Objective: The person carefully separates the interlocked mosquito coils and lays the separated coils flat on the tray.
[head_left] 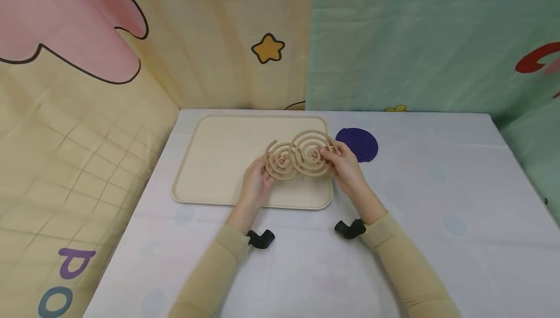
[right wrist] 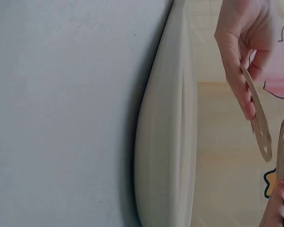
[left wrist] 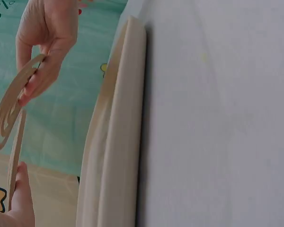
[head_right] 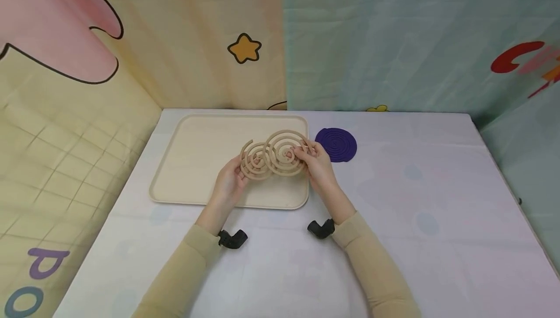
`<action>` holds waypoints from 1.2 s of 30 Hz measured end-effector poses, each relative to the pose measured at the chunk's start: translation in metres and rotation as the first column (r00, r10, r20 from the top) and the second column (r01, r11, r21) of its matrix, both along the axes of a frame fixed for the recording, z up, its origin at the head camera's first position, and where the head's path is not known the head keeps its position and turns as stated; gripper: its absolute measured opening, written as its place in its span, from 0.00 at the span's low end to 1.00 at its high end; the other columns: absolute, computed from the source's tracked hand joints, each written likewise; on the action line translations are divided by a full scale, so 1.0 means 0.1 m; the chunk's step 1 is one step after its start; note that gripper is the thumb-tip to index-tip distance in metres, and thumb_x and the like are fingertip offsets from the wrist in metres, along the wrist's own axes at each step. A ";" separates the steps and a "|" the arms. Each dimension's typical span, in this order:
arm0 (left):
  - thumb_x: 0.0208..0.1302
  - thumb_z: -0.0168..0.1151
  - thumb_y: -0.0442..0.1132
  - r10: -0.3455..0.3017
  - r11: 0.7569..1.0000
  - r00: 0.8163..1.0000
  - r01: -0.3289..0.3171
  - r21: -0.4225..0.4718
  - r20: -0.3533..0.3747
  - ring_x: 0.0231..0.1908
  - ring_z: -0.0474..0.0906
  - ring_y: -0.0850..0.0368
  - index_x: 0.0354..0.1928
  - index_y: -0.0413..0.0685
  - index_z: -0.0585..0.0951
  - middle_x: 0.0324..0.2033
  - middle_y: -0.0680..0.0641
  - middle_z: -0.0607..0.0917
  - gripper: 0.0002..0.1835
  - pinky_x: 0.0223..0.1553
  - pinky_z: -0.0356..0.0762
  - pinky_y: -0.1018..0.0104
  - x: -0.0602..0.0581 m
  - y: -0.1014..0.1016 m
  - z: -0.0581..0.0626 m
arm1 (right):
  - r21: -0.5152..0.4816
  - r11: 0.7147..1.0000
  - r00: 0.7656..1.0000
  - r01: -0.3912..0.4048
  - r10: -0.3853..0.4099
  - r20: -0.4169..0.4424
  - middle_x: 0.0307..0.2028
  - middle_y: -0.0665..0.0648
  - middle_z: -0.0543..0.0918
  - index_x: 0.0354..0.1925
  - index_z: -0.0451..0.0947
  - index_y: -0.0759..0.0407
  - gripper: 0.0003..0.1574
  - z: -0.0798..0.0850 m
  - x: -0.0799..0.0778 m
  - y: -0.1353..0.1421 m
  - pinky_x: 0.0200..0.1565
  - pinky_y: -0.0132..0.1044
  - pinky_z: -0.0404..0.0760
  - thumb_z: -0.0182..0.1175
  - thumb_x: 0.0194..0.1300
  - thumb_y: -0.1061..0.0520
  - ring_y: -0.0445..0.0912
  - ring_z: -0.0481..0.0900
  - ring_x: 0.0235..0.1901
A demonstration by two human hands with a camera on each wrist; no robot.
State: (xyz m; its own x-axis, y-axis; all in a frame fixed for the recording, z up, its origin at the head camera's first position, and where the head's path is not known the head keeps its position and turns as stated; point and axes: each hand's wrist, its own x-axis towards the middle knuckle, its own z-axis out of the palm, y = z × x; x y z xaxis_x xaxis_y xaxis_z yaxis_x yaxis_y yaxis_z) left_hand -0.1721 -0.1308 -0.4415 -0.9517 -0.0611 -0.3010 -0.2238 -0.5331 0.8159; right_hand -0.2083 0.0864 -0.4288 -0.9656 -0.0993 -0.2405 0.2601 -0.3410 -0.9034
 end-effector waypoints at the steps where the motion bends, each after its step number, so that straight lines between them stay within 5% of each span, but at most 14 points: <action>1: 0.79 0.35 0.37 -0.003 1.000 1.000 0.003 -0.028 -0.004 0.69 0.67 0.45 0.70 0.32 0.61 0.68 0.35 0.69 0.24 0.67 0.70 0.59 0.01 -0.04 0.00 | 0.007 1.000 1.000 -0.005 0.005 0.006 0.38 0.45 0.81 0.61 0.62 0.64 0.24 0.00 0.00 0.01 0.38 0.22 0.79 0.55 0.70 0.68 0.33 0.82 0.37; 8: 0.78 0.36 0.35 -0.030 0.968 0.999 0.033 -0.250 0.019 0.66 0.69 0.48 0.68 0.31 0.63 0.67 0.35 0.69 0.22 0.59 0.77 0.69 0.01 -0.37 0.04 | 0.216 0.963 0.987 -0.160 0.150 0.062 0.45 0.50 0.76 0.68 0.56 0.72 0.32 -0.06 -0.01 0.06 0.39 0.21 0.76 0.54 0.71 0.65 0.31 0.76 0.36; 10: 0.78 0.40 0.36 -0.044 0.924 0.998 0.060 -0.377 0.051 0.63 0.72 0.49 0.67 0.33 0.66 0.65 0.36 0.72 0.21 0.51 0.79 0.74 0.01 -0.45 0.04 | 0.313 0.919 0.971 -0.237 0.225 0.075 0.48 0.53 0.75 0.68 0.57 0.72 0.32 -0.08 -0.01 0.07 0.39 0.21 0.74 0.54 0.71 0.63 0.31 0.74 0.37; 12: 0.77 0.43 0.36 -0.067 0.855 0.994 0.103 -0.509 0.088 0.61 0.73 0.50 0.65 0.35 0.70 0.63 0.37 0.74 0.21 0.48 0.78 0.74 0.01 -0.52 0.04 | 0.404 0.863 0.952 -0.302 0.292 0.088 0.49 0.54 0.76 0.68 0.59 0.71 0.31 -0.11 -0.01 0.07 0.39 0.23 0.73 0.54 0.72 0.62 0.33 0.73 0.37; 15: 0.76 0.47 0.38 -0.096 0.732 0.984 0.174 -0.659 0.153 0.60 0.72 0.49 0.62 0.37 0.74 0.61 0.38 0.77 0.19 0.52 0.76 0.68 0.02 -0.58 0.02 | 0.513 0.782 0.928 -0.354 0.360 0.092 0.47 0.56 0.76 0.65 0.63 0.72 0.28 -0.16 0.00 0.07 0.39 0.26 0.71 0.55 0.72 0.62 0.36 0.71 0.37; 17: 0.75 0.48 0.38 -0.115 0.685 0.976 0.212 -0.697 0.184 0.61 0.71 0.47 0.61 0.37 0.75 0.60 0.37 0.78 0.19 0.57 0.74 0.61 0.03 -0.60 0.01 | 0.549 0.751 0.920 -0.366 0.381 0.093 0.46 0.57 0.75 0.64 0.64 0.72 0.27 -0.19 0.00 0.07 0.39 0.26 0.72 0.55 0.71 0.63 0.38 0.71 0.38; 24: 0.76 0.49 0.41 -0.128 0.603 0.965 0.258 -0.755 0.228 0.60 0.74 0.44 0.63 0.40 0.74 0.59 0.36 0.77 0.20 0.58 0.75 0.56 0.06 -0.65 -0.03 | 0.655 0.657 0.905 -0.374 0.411 0.105 0.37 0.55 0.71 0.59 0.66 0.73 0.23 -0.20 0.00 0.01 0.36 0.29 0.68 0.56 0.69 0.64 0.43 0.68 0.36; 30: 0.74 0.50 0.38 -0.195 0.517 0.956 0.290 -0.805 0.220 0.65 0.70 0.40 0.68 0.39 0.68 0.65 0.34 0.73 0.23 0.63 0.73 0.51 0.08 -0.68 0.00 | 0.804 0.508 0.895 -0.309 0.442 0.065 0.55 0.71 0.77 0.62 0.66 0.70 0.28 -0.18 -0.02 -0.01 0.48 0.42 0.76 0.59 0.68 0.60 0.55 0.75 0.49; 33: 0.70 0.52 0.33 -0.233 0.475 0.957 0.266 -0.839 0.171 0.65 0.69 0.38 0.68 0.38 0.67 0.65 0.33 0.71 0.25 0.63 0.72 0.49 0.09 -0.69 0.00 | 0.861 0.434 0.887 -0.266 0.460 0.042 0.56 0.73 0.77 0.64 0.65 0.68 0.31 -0.17 -0.03 -0.02 0.51 0.50 0.78 0.61 0.67 0.58 0.61 0.77 0.52; 36: 0.65 0.56 0.28 -0.279 0.418 0.951 0.243 -0.875 0.131 0.66 0.67 0.35 0.68 0.38 0.68 0.66 0.31 0.70 0.28 0.66 0.69 0.46 0.09 -0.69 -0.01 | 0.881 0.408 0.882 -0.240 0.471 0.022 0.56 0.74 0.77 0.65 0.64 0.67 0.33 -0.16 0.00 -0.03 0.54 0.53 0.79 0.63 0.66 0.59 0.63 0.77 0.56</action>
State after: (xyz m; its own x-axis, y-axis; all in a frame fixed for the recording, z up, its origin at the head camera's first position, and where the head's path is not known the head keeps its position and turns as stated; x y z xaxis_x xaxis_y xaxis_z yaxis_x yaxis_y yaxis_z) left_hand -0.1626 -0.1998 -0.4424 -0.9772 -0.0206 -0.2114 -0.1883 0.5445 0.8173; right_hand -0.2087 0.0834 -0.4446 -0.9254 -0.3069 -0.2225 -0.0553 0.6899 -0.7218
